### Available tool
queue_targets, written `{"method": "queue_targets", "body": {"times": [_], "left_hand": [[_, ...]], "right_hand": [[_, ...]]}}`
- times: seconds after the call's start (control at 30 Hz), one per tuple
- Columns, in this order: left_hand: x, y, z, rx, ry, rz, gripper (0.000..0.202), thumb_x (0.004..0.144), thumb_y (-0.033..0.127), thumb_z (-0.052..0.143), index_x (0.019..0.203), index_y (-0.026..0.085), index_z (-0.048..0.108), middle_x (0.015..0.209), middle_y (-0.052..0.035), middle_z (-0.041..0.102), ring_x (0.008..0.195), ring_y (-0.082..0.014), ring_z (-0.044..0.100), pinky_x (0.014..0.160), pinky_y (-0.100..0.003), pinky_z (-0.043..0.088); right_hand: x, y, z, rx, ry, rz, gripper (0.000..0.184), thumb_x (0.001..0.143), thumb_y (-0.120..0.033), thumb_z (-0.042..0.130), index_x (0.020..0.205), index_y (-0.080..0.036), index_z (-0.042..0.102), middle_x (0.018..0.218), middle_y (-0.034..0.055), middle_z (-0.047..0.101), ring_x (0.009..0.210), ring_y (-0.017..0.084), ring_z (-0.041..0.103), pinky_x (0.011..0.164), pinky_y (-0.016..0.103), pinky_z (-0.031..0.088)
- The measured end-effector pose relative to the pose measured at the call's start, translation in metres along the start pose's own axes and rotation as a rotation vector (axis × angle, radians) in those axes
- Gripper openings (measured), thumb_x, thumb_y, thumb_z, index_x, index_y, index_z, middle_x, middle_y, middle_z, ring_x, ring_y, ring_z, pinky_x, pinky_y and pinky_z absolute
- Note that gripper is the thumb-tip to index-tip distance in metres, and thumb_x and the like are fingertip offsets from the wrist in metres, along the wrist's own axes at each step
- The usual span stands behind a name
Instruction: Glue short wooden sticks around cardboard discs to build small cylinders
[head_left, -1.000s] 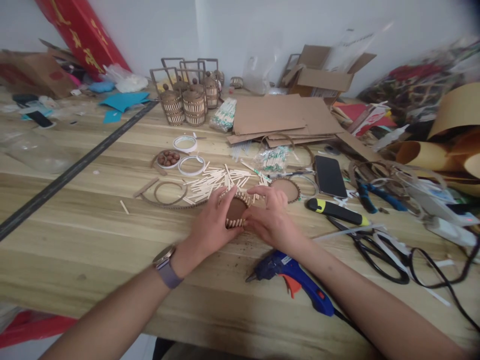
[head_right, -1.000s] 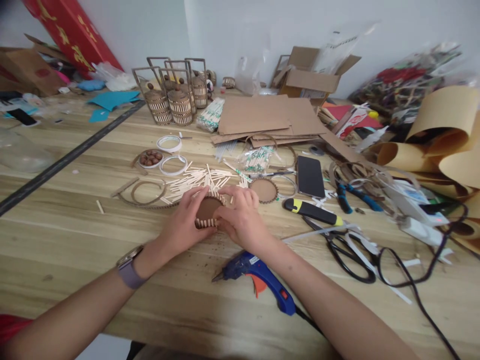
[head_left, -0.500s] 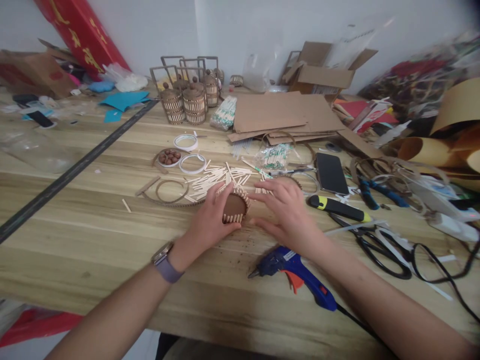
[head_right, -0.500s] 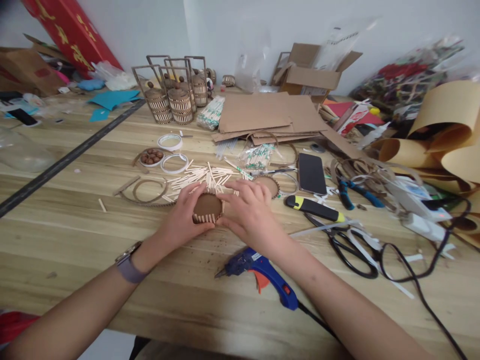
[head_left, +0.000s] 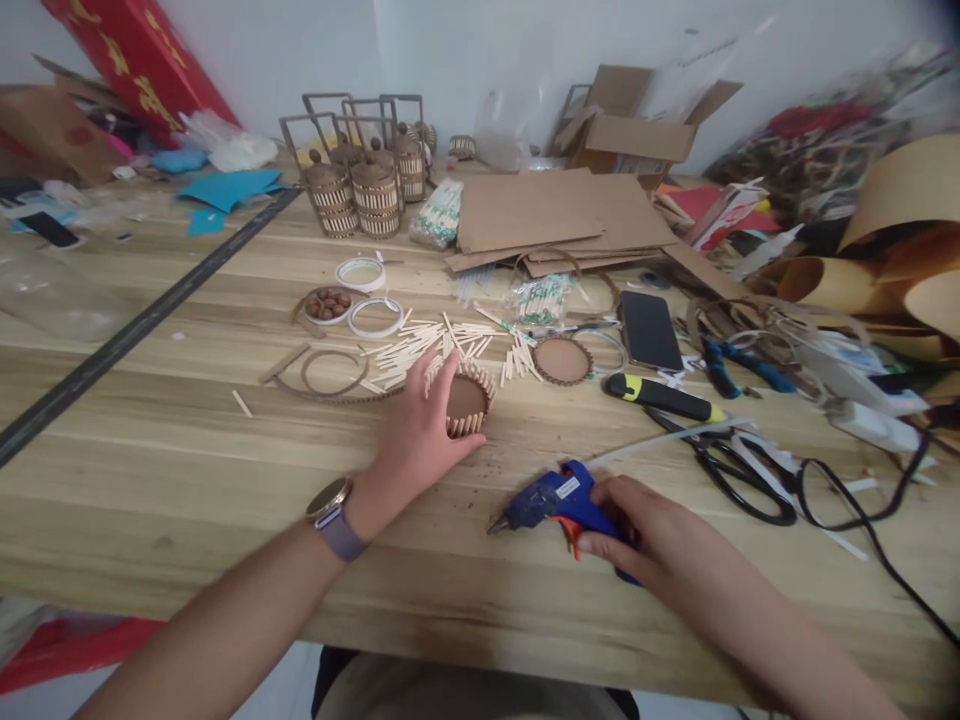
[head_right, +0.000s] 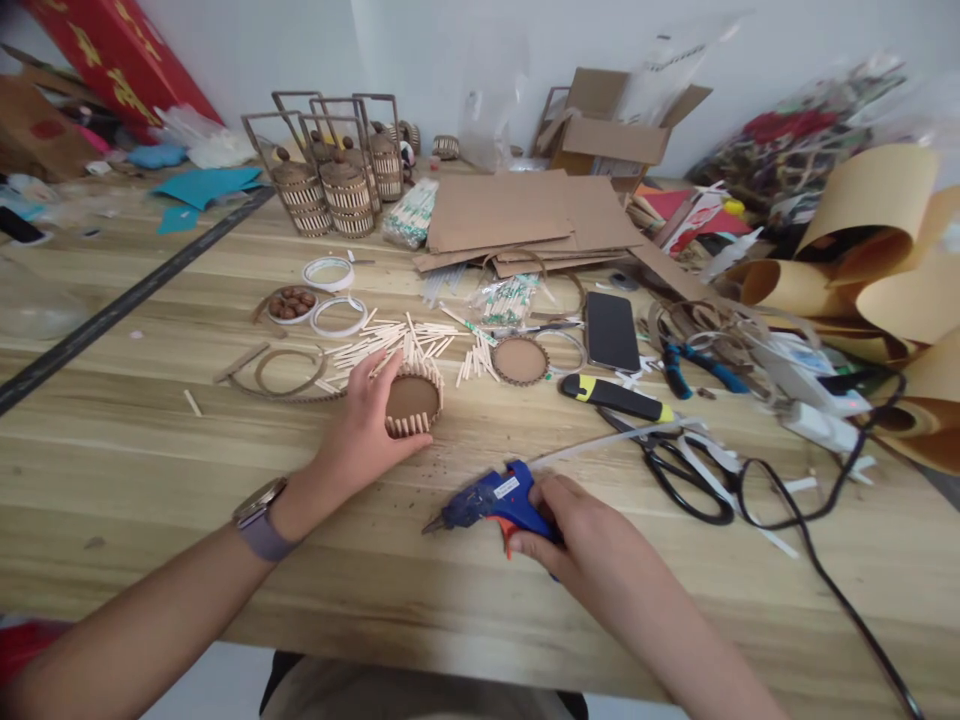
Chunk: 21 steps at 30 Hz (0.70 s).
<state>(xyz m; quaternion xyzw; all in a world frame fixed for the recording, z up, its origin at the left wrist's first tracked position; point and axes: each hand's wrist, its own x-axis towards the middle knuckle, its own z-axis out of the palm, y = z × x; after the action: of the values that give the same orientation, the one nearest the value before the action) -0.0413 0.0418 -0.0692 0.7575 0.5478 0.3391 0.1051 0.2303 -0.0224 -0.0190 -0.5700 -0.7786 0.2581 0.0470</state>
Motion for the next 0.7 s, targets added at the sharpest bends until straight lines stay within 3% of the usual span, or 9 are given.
{"method": "queue_targets", "body": {"times": [0.17, 0.3, 0.47, 0.7], "left_hand": [[0.0, 0.001, 0.003, 0.023, 0.026, 0.023, 0.095, 0.074, 0.02, 0.079, 0.15, 0.025, 0.022, 0.15, -0.0195, 0.029, 0.143, -0.0394, 0.033, 0.111, -0.058, 0.041], [0.0, -0.002, 0.002, 0.017, 0.029, 0.031, 0.095, 0.074, 0.02, 0.077, 0.15, 0.029, 0.02, 0.148, -0.0172, 0.031, 0.142, -0.0386, 0.035, 0.111, -0.058, 0.042], [-0.001, -0.006, -0.002, -0.01, -0.011, 0.014, 0.098, 0.073, 0.018, 0.076, 0.151, 0.031, 0.019, 0.148, -0.0158, 0.029, 0.142, -0.0366, 0.035, 0.113, -0.057, 0.04], [-0.001, -0.007, -0.004, -0.035, -0.029, 0.008, 0.097, 0.072, 0.018, 0.077, 0.151, 0.029, 0.021, 0.148, -0.0155, 0.032, 0.142, -0.0354, 0.036, 0.117, -0.057, 0.034]], "right_hand": [[0.001, 0.0, 0.004, 0.012, 0.057, -0.042, 0.012, 0.088, -0.032, 0.057, 0.083, -0.022, 0.062, 0.079, 0.0062, 0.07, 0.071, 0.022, 0.068, 0.062, 0.032, 0.053], [-0.004, 0.0, 0.0, 0.026, 0.103, -0.07, 0.024, 0.092, -0.036, 0.048, 0.096, -0.022, 0.067, 0.095, 0.0105, 0.075, 0.085, 0.026, 0.072, 0.074, 0.037, 0.057], [-0.01, -0.006, -0.006, 0.058, 0.128, 0.035, 0.03, 0.095, -0.04, 0.045, 0.108, -0.022, 0.065, 0.099, 0.0101, 0.077, 0.085, 0.028, 0.074, 0.072, 0.039, 0.058], [-0.001, -0.015, -0.015, 0.201, 0.443, 0.034, 0.032, 0.09, -0.05, 0.056, 0.107, -0.023, 0.06, 0.102, 0.0107, 0.073, 0.087, 0.027, 0.071, 0.074, 0.038, 0.058]]}}
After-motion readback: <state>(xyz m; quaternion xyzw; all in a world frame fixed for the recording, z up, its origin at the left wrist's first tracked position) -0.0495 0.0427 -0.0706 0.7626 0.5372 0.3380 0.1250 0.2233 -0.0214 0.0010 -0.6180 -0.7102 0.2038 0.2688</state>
